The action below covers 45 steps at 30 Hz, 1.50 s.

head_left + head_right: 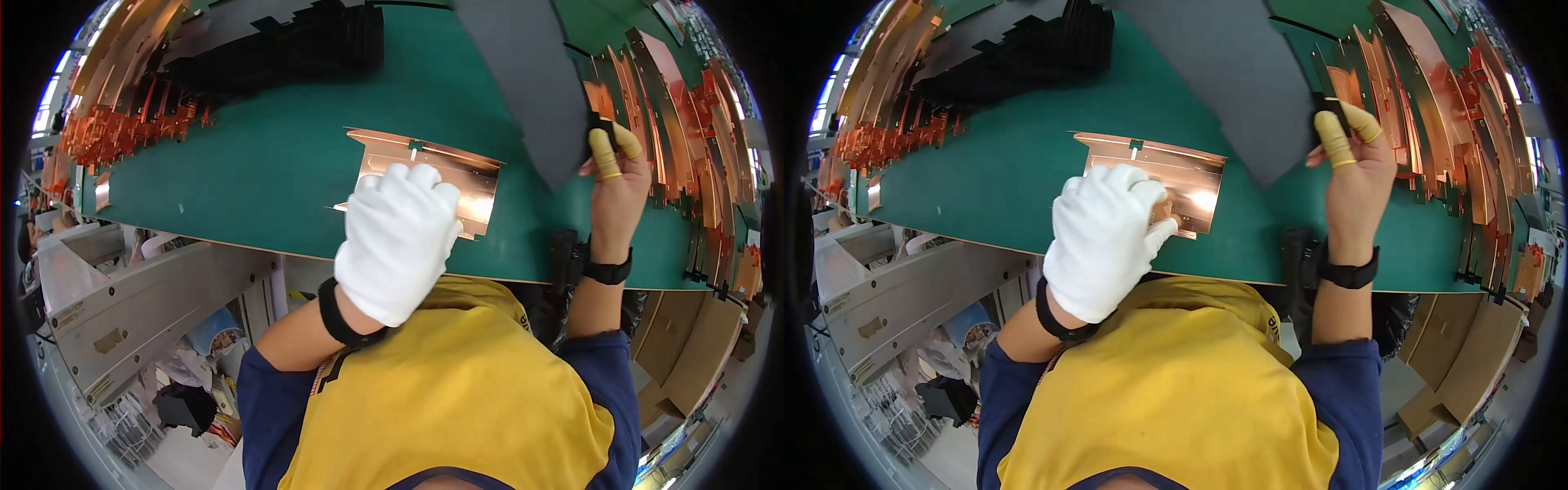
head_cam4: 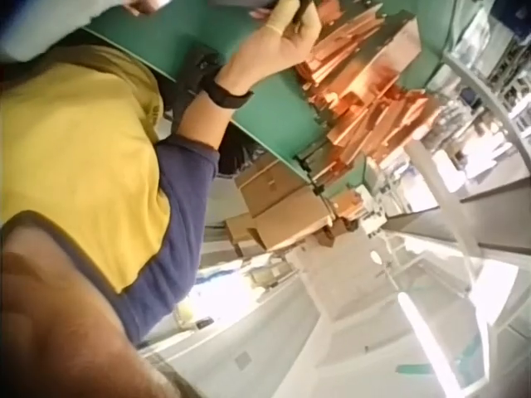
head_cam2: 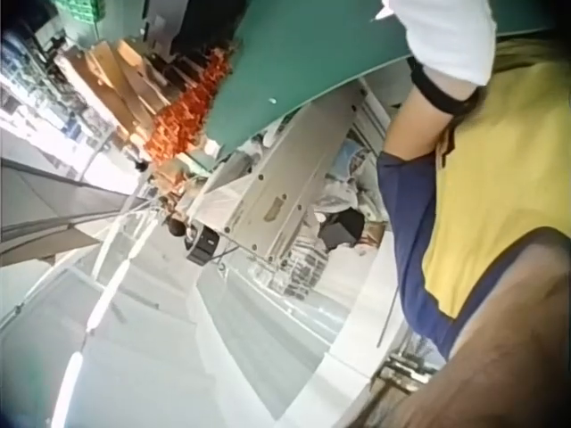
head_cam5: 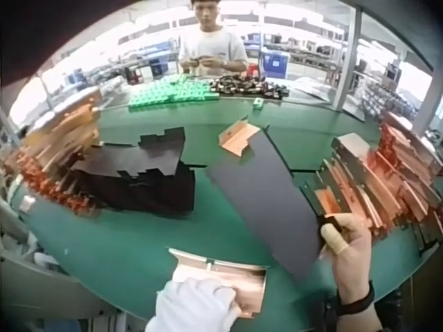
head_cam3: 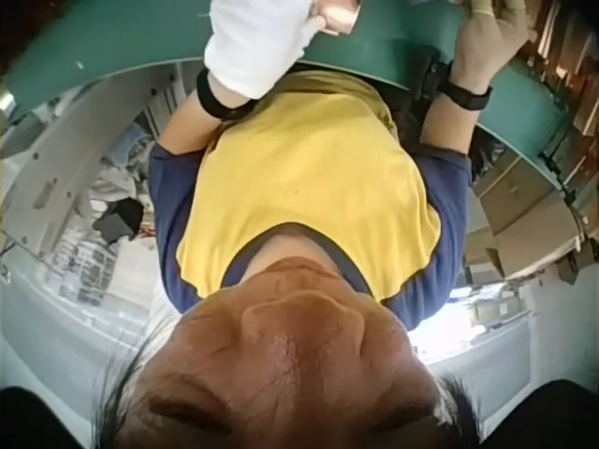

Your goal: The person picks up a copper plate and a black sheet, aligns them, and presses the edges of the sheet onto the plate by hand. They then place the assembled component onto a stack and repeat the process.

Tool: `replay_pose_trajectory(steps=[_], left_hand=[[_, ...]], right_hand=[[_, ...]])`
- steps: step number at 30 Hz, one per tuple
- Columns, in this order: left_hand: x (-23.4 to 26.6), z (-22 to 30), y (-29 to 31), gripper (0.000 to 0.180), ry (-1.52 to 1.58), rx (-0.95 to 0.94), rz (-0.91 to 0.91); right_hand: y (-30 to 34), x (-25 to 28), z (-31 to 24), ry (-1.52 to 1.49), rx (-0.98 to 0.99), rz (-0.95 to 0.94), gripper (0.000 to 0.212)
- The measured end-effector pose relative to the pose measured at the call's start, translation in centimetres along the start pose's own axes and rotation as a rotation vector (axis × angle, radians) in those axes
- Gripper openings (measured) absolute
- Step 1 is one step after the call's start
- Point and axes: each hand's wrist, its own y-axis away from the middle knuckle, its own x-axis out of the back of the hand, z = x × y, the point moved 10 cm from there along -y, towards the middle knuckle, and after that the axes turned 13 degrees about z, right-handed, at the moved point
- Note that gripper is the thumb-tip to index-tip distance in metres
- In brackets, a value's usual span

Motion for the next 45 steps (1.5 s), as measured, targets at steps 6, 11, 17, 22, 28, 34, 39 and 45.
replay_pose_trajectory(steps=[6, 11, 17, 22, 28, 34, 39, 45], left_hand=[[-2.5, 0.8, -0.6, 0.016, -0.185, -0.066, -0.152], [-3.0, 1.1, -0.7, 0.011, -0.149, -0.039, -0.176], [-2.4, 1.5, -0.5, 0.007, -0.188, -0.049, -0.106], [7.3, 0.9, 3.2, 0.009, 0.453, -0.035, -0.123], [6.3, -10.9, 21.7, 0.009, 0.178, 0.44, -0.136], [9.3, -7.9, 13.1, 0.003, 0.027, 0.694, 0.418], [3.8, -0.3, 0.7, 0.01, 0.031, 0.128, 0.285], [-2.2, -0.5, -0.8, 0.013, -0.1, 0.146, -0.223]], right_hand=[[0.2, 0.5, 0.4, -0.029, -0.003, -0.014, 0.022], [0.6, 1.5, -0.5, -0.057, 0.011, 0.008, 0.022], [1.0, 1.2, -1.4, -0.095, 0.014, 0.011, 0.023], [1.3, 1.7, -1.1, -0.082, 0.024, 0.016, 0.024], [1.6, -0.4, -1.2, -0.047, -0.021, -0.132, 0.024], [2.4, -1.5, 0.5, -0.066, -0.044, -0.172, 0.022], [1.7, -0.6, 1.0, 0.003, -0.025, -0.111, 0.023], [1.6, 0.5, -0.6, 0.043, 0.035, -0.046, 0.023]])
